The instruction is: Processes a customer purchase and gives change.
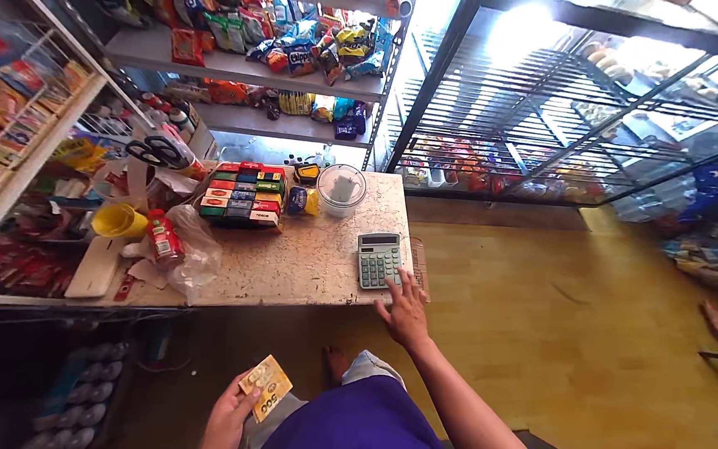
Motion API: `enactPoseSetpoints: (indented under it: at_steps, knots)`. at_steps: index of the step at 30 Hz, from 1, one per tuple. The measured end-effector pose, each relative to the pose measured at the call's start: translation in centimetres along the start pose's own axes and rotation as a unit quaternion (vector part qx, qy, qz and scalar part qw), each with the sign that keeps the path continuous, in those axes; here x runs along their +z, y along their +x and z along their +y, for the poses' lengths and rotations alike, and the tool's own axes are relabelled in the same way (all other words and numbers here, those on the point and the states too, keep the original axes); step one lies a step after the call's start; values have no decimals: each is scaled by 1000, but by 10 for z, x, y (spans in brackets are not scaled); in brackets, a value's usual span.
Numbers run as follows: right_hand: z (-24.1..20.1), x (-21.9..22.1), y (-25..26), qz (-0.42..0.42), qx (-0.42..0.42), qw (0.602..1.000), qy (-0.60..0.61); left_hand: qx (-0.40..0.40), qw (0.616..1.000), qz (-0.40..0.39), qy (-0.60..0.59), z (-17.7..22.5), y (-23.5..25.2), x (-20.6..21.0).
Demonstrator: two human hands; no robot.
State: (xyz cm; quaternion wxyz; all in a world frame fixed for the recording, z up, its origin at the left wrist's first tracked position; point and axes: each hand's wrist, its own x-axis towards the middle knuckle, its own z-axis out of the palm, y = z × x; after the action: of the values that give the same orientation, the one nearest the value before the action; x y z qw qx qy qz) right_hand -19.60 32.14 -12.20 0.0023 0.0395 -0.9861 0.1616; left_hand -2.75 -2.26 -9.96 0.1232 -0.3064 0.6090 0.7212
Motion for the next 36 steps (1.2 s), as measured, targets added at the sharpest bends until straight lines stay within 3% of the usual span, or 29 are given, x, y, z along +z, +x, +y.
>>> enactPoseSetpoints:
  at_steps: [4, 6, 8, 10, 12, 13, 15, 16, 18, 20, 21, 25, 29, 36]
  knots:
    - [16, -6, -2, -70, 51, 996, -34, 15, 999, -8, 34, 10, 9, 8]
    - [0, -15, -6, -74, 22, 997, 8, 20, 997, -29, 63, 12, 15, 13]
    - [-35, -27, -12, -165, 16, 980, 109, 21, 994, -65, 82, 17, 19, 20]
    - [-73, -31, -15, -332, 26, 909, 251, 25, 990, -107, 83, 22, 24, 32]
    - [-99, -17, -25, -443, 27, 806, 391, 27, 985, -147, 83, 27, 28, 46]
    - [-109, -11, -32, -460, 37, 774, 433, 25, 982, -168, 86, 29, 30, 51]
    - [-125, -3, -43, -433, 72, 772, 461, 22, 979, -191, 74, 29, 40, 46]
    - [-129, -1, -45, -412, 84, 782, 459, 27, 985, -162, 44, 23, 49, 35]
    - [-128, 0, -45, -392, 104, 796, 448, 23, 998, 7, -64, 7, 80, 2]
    - [-125, -2, -45, -386, 129, 809, 425, -36, 966, 183, -179, 4, 122, -38]
    - [-124, -3, -47, -387, 141, 813, 413, -56, 946, 225, -226, 5, 143, -56]
    - [-128, 6, -56, -394, 189, 809, 392, -61, 911, 276, -300, 24, 203, -82]
    - [-154, 31, -55, -394, 243, 791, 399, 9, 894, 314, -318, 9, 229, -88]
    - [-212, 62, -39, -437, 225, 781, 386, 35, 896, 301, -325, -34, 209, -114]
